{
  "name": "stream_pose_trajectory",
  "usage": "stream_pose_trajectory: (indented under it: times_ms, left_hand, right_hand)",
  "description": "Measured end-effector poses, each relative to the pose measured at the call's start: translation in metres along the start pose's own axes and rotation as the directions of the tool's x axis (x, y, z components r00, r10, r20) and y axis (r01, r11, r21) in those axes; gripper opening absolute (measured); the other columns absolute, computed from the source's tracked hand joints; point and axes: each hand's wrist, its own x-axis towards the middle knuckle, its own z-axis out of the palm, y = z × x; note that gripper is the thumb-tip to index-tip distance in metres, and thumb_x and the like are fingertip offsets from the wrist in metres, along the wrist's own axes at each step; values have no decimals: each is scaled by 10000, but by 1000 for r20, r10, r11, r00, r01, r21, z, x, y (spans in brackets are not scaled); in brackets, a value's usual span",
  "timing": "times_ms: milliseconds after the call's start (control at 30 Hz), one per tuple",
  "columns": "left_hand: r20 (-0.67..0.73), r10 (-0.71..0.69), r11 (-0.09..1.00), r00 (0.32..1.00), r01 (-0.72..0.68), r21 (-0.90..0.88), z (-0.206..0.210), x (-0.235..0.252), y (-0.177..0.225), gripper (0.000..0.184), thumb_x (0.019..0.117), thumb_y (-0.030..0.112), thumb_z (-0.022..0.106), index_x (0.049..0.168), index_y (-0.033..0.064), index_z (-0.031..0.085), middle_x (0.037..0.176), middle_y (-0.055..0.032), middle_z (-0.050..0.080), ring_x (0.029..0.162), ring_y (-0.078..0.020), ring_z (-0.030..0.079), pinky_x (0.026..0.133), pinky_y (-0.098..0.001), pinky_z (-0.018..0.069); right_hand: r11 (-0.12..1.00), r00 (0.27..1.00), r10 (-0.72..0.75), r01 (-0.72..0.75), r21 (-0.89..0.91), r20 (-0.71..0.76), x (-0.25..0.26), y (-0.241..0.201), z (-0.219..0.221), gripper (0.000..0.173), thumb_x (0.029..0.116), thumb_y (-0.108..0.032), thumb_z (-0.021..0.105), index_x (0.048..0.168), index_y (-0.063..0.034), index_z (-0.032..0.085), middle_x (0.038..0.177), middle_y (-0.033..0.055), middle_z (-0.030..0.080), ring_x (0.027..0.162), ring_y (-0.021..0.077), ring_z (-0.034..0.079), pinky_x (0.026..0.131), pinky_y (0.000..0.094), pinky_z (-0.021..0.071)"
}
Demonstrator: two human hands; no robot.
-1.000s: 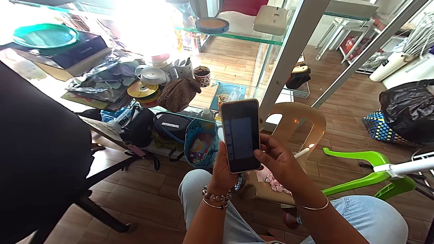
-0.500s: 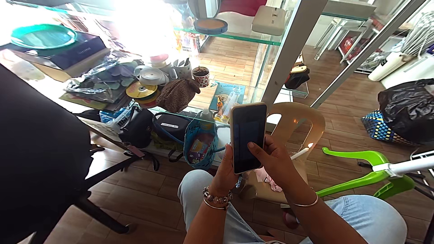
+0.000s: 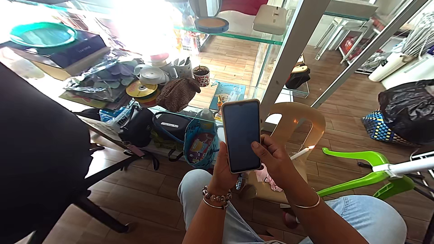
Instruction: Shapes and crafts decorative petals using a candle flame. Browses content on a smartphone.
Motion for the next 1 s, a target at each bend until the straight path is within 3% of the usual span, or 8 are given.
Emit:
stream_pose_trajectory:
  times_ms: [233,433,733,1000]
  left_hand:
    - [32,9,1000,999,-8,-12,-1,0,0,521,1007,589,490,1298,201,679,1197,-37,729,1112,-139,696,964,-337,571]
    - [23,3,1000,1000,-3,-20,-3,-1,0,530,1002,595,497,1300,197,680,1205,-48,727,1121,-151,695,974,-351,568]
    - [27,2,999,1000,-1,-34,-2,-1,-1,519,1005,583,503,1294,191,683,1198,-50,730,1115,-151,697,974,-349,568]
    - [49,0,999,999,2,-44,-3,-1,-1,514,1009,570,507,1304,186,678,1209,-57,726,1130,-153,692,984,-352,564]
  right_hand:
    - [1000,1000,-22,22,11,5,-1,1,1,219,1044,-284,542,1112,-91,621,876,-6,703,783,37,684,664,176,559]
    - [999,1000,-27,27,23,8,-2,3,3,209,1043,-263,546,1132,-84,608,919,-2,713,831,44,699,725,191,581]
    - [1000,1000,-5,5,17,6,-3,3,1,246,1064,-284,487,1144,-87,611,912,-9,707,817,31,687,668,164,553]
    - [999,1000,-26,25,34,11,-3,4,1,234,1066,-265,487,1145,-83,610,907,-10,706,830,29,689,709,173,567]
